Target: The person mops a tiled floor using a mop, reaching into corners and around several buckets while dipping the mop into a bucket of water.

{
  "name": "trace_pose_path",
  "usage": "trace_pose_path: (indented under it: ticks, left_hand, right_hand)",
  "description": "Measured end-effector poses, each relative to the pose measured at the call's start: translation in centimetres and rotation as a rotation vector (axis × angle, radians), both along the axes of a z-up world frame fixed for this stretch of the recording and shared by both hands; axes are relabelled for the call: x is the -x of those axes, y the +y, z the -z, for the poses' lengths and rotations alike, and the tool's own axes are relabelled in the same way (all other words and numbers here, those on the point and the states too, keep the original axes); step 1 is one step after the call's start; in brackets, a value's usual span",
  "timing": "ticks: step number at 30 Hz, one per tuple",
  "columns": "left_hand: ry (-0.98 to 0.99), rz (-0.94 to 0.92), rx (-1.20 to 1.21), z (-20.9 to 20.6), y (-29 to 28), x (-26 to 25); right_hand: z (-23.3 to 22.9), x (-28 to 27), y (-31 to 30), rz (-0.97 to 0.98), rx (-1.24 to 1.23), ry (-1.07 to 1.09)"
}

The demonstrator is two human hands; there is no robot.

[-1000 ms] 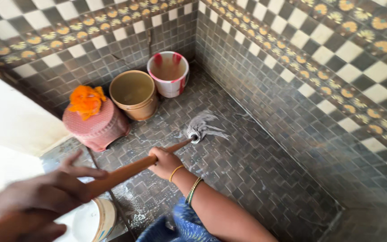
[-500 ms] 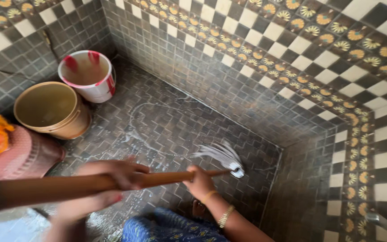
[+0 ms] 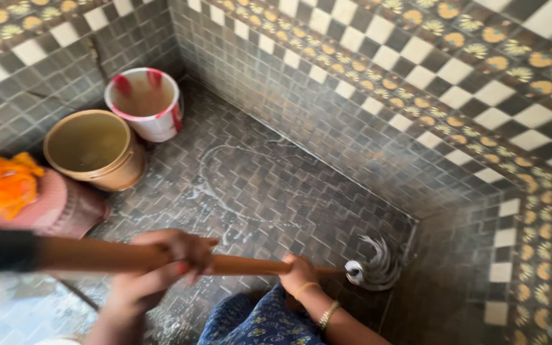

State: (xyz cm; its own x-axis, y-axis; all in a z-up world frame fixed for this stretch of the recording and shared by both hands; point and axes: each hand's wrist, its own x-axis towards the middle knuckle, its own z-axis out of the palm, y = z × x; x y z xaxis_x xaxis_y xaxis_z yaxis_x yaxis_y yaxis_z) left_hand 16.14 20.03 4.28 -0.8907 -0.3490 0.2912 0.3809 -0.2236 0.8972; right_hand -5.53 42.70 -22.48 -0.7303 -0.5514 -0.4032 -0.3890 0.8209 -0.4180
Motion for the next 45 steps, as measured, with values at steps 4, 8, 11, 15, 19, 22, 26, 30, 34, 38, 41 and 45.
trace_pose_path:
  ticks: [4, 8, 11, 15, 19, 22, 26, 30, 34, 38, 41, 45]
  left_hand:
    - [-0.036, -0.281, 0.113, -3.9, -0.1, -6.5]
    - [-0.035, -0.572, 0.257, -5.3, 0.2, -10.1]
    - [-0.063, -0.778, 0.347, -5.7, 1.0, -12.7]
    - [-0.07, -0.951, 0.4, -4.5, 1.9, -13.9]
    - [-0.02, -1.01, 0.339, -2.4, 1.4, -12.2]
    - [-0.11, -1.027, 0.29, -2.9, 1.0, -10.7]
    - [-0.12, -0.732, 0.313, -5.0, -1.8, -6.1]
    - [-0.018, -0.525, 0.294, -3.5, -2.8, 0.8]
    - [-0.356, -0.27, 0.096, 2.1, 0.4, 6.5]
    - [-0.519, 0.066, 0.062, 7.6, 5.4, 8.9]
    - [-0.491, 0.171, -0.177, 8.7, 7.1, 8.1]
    - [-0.442, 0.156, -0.135, 6.1, 4.0, 6.7]
  right_hand:
    - [-4.7, -4.5, -6.8, -0.19, 0.327, 0.033]
    - [-7.6, -10.0, -13.6, -0.303, 0.489, -0.133]
    - [-7.7, -14.0, -18.9, -0.457, 0.633, -0.162]
    - [-7.8, -17.2, -23.2, -0.571, 0.683, -0.214]
    - [-10.0, -16.3, -22.7, -0.633, 0.555, -0.3]
    - [-11.6, -13.7, -20.6, -0.632, 0.451, -0.35]
    - [-12.1, -9.4, -17.2, -0.49, 0.627, -0.34]
    - [-9.1, -5.1, -11.2, -0.27, 0.553, -0.193]
    - [-2.1, -1.6, -1.9, -0.038, 0.485, -0.094]
    - [4.7, 0.3, 7.3, 0.168, 0.193, -0.15]
    - [5.9, 0.0, 9.3, 0.163, 0.004, -0.104]
    - [0.5, -0.8, 4.8, 0.085, -0.11, -0.16]
